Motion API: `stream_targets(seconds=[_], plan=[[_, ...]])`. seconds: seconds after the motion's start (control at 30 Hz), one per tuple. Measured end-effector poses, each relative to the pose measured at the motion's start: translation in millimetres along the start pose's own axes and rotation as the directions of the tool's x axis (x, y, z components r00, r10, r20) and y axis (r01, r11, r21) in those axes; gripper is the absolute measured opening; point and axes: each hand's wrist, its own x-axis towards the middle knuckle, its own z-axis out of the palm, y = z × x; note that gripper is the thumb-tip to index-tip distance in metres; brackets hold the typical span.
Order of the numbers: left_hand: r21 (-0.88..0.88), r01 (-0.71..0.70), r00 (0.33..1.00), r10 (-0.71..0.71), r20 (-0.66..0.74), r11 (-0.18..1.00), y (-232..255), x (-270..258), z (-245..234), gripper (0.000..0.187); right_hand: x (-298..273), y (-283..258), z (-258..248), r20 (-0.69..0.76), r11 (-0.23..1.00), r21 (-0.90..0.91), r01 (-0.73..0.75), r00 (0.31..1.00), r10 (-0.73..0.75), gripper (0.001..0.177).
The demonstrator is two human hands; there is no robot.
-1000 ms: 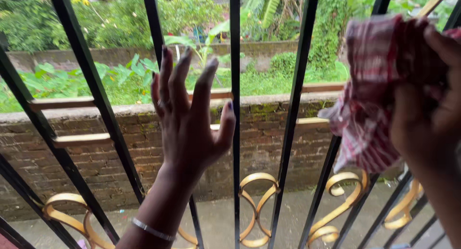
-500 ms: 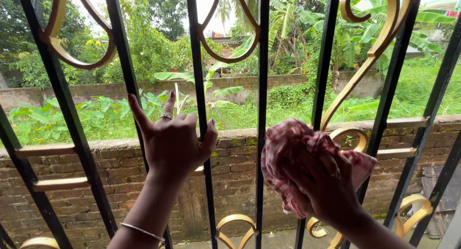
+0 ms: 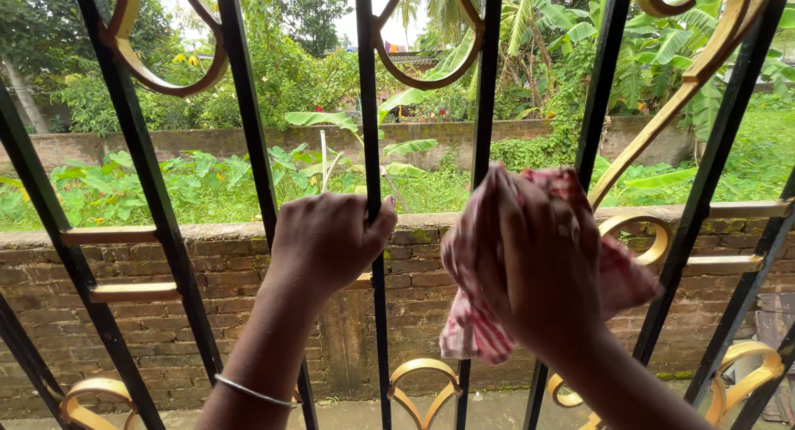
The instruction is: The person wipes the vertical bars and ornate gold-colored elements of a balcony grill using a red and white cloth, then wipes along the metal horizontal track at the bottom.
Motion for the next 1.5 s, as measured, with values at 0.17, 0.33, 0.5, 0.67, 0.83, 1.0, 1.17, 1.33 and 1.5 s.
stream_targets(seconds=[0.17, 0.33, 0.5, 0.67, 0.83, 1.0, 1.17, 1.33, 1.5], plan=[[0.011, 0.059, 0.996, -0.06, 0.065, 0.998, 4, 2, -3, 0.056, -17, 10, -19, 0.119, 0.975, -0.117, 0.188, 0.977, -0.175, 0.089], [0.053, 0.057, 0.995, -0.061, 0.076, 0.997, 4, 3, -1, 0.052, 40, 24, -13, 0.547, 0.994, -0.097, -0.048, 0.832, 0.094, 0.093], [0.033, 0.038, 0.998, -0.04, 0.049, 0.999, 1, 3, 0, 0.052, 88, 31, -9, 0.82, 0.965, -0.166, -0.205, 0.514, 0.251, 0.068], [-0.018, 0.008, 1.0, -0.008, -0.011, 1.0, 0, 1, 2, 0.051, 29, 18, 9, 0.327, 0.986, -0.109, -0.126, 0.932, 0.155, 0.063], [-0.019, 0.006, 1.0, -0.006, -0.002, 1.0, -2, 0, 2, 0.054, -11, 10, 21, 0.006, 0.996, -0.078, 0.034, 0.999, -0.034, 0.083], [-0.045, -0.002, 0.999, -0.001, -0.054, 0.999, -2, 1, 5, 0.051, 43, 29, 8, 0.407, 0.98, -0.155, -0.127, 0.896, 0.181, 0.072], [-0.036, -0.028, 0.999, 0.027, -0.04, 0.999, -6, 3, 9, 0.051, 72, 30, 8, 0.617, 0.946, -0.211, -0.248, 0.717, 0.325, 0.073], [-0.06, -0.065, 0.993, 0.059, -0.099, 0.996, -9, 2, 14, 0.052, 16, 3, 10, -0.072, 0.978, -0.205, 0.029, 0.996, -0.045, 0.056], [-0.075, -0.08, 0.987, 0.068, -0.144, 0.994, -8, 0, 13, 0.049, -28, 8, -11, -0.022, 1.0, -0.008, -0.007, 1.0, 0.006, 0.038]])
